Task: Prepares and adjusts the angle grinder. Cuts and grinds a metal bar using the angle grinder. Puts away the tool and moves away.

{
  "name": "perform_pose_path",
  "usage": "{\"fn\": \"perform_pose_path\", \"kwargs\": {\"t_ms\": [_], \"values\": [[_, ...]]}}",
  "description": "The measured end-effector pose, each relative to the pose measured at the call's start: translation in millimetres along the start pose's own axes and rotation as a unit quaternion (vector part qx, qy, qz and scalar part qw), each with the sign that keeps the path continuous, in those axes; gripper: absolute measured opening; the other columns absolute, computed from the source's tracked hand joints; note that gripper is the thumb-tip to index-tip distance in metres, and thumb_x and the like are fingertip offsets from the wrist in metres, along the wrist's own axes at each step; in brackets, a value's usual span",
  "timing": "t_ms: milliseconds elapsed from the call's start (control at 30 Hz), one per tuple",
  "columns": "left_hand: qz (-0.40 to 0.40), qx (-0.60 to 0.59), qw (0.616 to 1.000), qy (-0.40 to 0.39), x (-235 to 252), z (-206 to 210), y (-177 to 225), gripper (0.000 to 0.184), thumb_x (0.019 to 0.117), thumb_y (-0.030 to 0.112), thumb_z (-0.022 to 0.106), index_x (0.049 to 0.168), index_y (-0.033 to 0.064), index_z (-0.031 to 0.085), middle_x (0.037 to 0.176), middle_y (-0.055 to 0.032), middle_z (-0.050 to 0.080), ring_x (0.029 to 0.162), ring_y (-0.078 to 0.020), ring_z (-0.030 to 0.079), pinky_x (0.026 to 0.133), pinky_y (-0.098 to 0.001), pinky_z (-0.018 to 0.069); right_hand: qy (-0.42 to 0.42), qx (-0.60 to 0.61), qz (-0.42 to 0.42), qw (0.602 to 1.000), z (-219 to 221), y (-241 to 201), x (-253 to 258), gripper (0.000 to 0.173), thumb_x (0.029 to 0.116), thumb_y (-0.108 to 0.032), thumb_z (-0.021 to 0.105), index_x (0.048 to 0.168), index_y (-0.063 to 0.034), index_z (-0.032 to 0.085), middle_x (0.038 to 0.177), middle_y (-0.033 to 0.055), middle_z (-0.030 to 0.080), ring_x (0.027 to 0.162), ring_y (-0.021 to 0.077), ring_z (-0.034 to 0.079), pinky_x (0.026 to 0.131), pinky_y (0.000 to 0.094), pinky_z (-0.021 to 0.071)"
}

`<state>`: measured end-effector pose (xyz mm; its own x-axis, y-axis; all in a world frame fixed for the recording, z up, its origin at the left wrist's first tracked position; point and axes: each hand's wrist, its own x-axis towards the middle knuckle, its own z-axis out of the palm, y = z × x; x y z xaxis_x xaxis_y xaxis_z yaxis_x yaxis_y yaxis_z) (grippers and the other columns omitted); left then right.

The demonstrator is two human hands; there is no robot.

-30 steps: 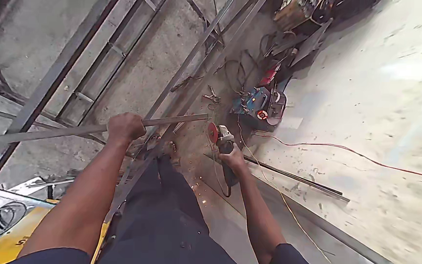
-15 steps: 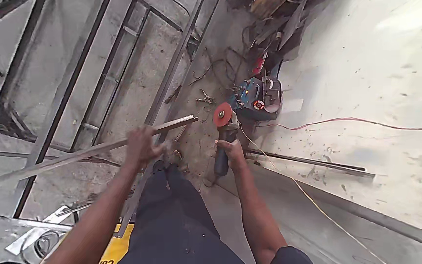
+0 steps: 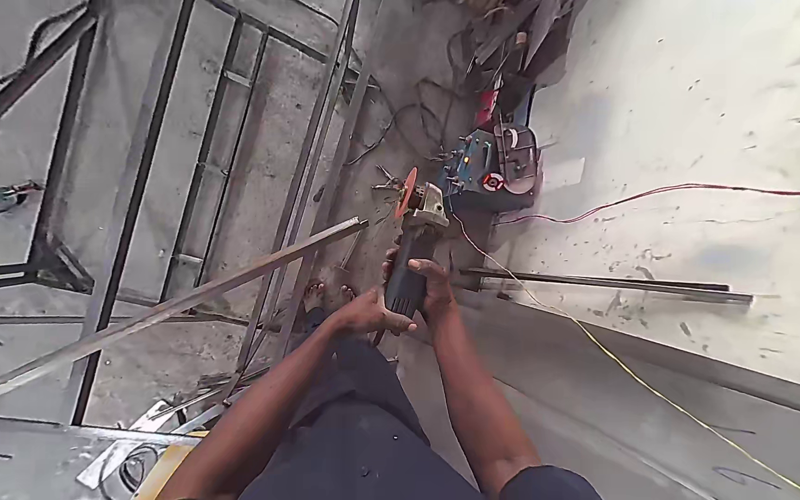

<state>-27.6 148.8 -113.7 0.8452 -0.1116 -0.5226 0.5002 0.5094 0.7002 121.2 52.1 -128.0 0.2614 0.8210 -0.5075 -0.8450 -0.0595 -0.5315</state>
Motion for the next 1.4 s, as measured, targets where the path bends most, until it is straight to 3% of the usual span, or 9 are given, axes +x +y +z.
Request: {"fn": "perform_pose_path", "kwargs": {"t_ms": [100,200,300,400,533,733,1033,1233,1400], "values": [[0.036,0.142,0.989,0.005,-7.3,-22.4,-0.3,0.062,0.0828,0.038,0.085,0.130,0.0076,0.061,0.111,-0.0025,0.073,0.101,-0.0103,0.071,0.095,-0.0361,0.0588,0.027,-0.005,0.019,0.999,8.1,-1.7,6.1,0.059,0.0727,-0.022,0.084,0.124,-0.0066,0.058,0.101,0.0151,0.069,0.079,0.0246,0.071,0.071,0.0430,0.0624],[0.064,0.395,0.888,0.227,-39.9,-87.1,-5.3,0.040,0.0935,0.042,0.075,0.112,0.0063,0.072,0.100,-0.0120,0.074,0.094,-0.0272,0.072,0.087,-0.0545,0.0593,0.161,-0.213,0.052,0.962,21.8,-17.1,5.7,0.064,0.0696,-0.022,0.083,0.126,-0.0090,0.057,0.096,0.0145,0.071,0.075,0.0243,0.070,0.065,0.0428,0.0602],[-0.089,0.542,0.756,0.355,-79.0,-178.0,-35.1,0.072,0.0910,0.060,0.069,0.134,0.0023,0.061,0.128,-0.0283,0.063,0.123,-0.0491,0.058,0.105,-0.0721,0.0416,0.244,-0.386,0.066,0.887,16.8,-26.3,27.9,0.072,0.0641,-0.014,0.087,0.127,-0.0040,0.055,0.099,0.0165,0.071,0.082,0.0281,0.072,0.070,0.0481,0.0621],[-0.208,0.543,0.763,0.283,-102.2,-229.6,-85.7,0.058,0.0935,0.058,0.067,0.120,0.0063,0.065,0.107,-0.0226,0.070,0.102,-0.0449,0.068,0.085,-0.0720,0.0523,0.277,-0.524,0.103,0.799,-1.0,-24.9,47.2,0.078,0.0621,-0.014,0.090,0.131,-0.0043,0.055,0.106,0.0194,0.070,0.094,0.0330,0.071,0.079,0.0569,0.0599],[-0.176,0.552,0.740,0.342,-112.3,-200.9,-94.9,0.023,0.0975,0.034,0.068,0.103,0.0120,0.067,0.088,-0.0173,0.071,0.084,-0.0428,0.071,0.070,-0.0681,0.0532,0.275,-0.612,0.128,0.730,-12.6,-16.8,55.2,0.082,0.0601,-0.021,0.090,0.133,-0.0056,0.055,0.109,0.0200,0.069,0.100,0.0363,0.068,0.083,0.0621,0.0560],[-0.171,0.576,0.687,0.409,-109.7,-177.8,-108.5,0.022,0.1013,0.031,0.060,0.096,0.0096,0.065,0.087,-0.0169,0.070,0.083,-0.0421,0.071,0.067,-0.0642,0.0541,0.264,-0.650,0.154,0.696,-12.1,-5.2,58.1,0.087,0.0590,-0.027,0.090,0.135,-0.0076,0.054,0.110,0.0197,0.069,0.099,0.0370,0.068,0.081,0.0634,0.0559],[-0.122,0.599,0.663,0.433,-109.5,-175.3,-123.4,0.020,0.1022,0.025,0.058,0.095,0.0071,0.065,0.085,-0.0176,0.067,0.079,-0.0407,0.069,0.066,-0.0607,0.0541,0.256,-0.653,0.164,0.694,-3.0,-2.9,61.9,0.090,0.0587,-0.028,0.090,0.138,-0.0091,0.053,0.111,0.0190,0.069,0.100,0.0364,0.068,0.082,0.0637,0.0558],[-0.097,0.575,0.679,0.447,-116.0,-158.9,-130.3,0.029,0.0986,0.012,0.057,0.125,0.0075,0.067,0.111,-0.0259,0.065,0.106,-0.0468,0.064,0.089,-0.0662,0.0491,0.284,-0.581,0.141,0.750,-9.2,-24.3,25.9,0.081,0.0644,-0.022,0.090,0.136,-0.0087,0.054,0.111,0.0201,0.070,0.095,0.0360,0.070,0.079,0.0611,0.0578],[-0.081,0.572,0.674,0.460,-113.7,-158.1,-136.8,0.018,0.0973,0.008,0.058,0.111,0.0007,0.068,0.109,-0.0242,0.066,0.106,-0.0455,0.064,0.089,-0.0642,0.0505,0.269,-0.552,0.167,0.772,-10.7,-32.8,-7.3,0.076,0.0619,-0.008,0.087,0.130,-0.0053,0.055,0.103,0.0184,0.070,0.087,0.0308,0.071,0.076,0.0521,0.0612]]}}
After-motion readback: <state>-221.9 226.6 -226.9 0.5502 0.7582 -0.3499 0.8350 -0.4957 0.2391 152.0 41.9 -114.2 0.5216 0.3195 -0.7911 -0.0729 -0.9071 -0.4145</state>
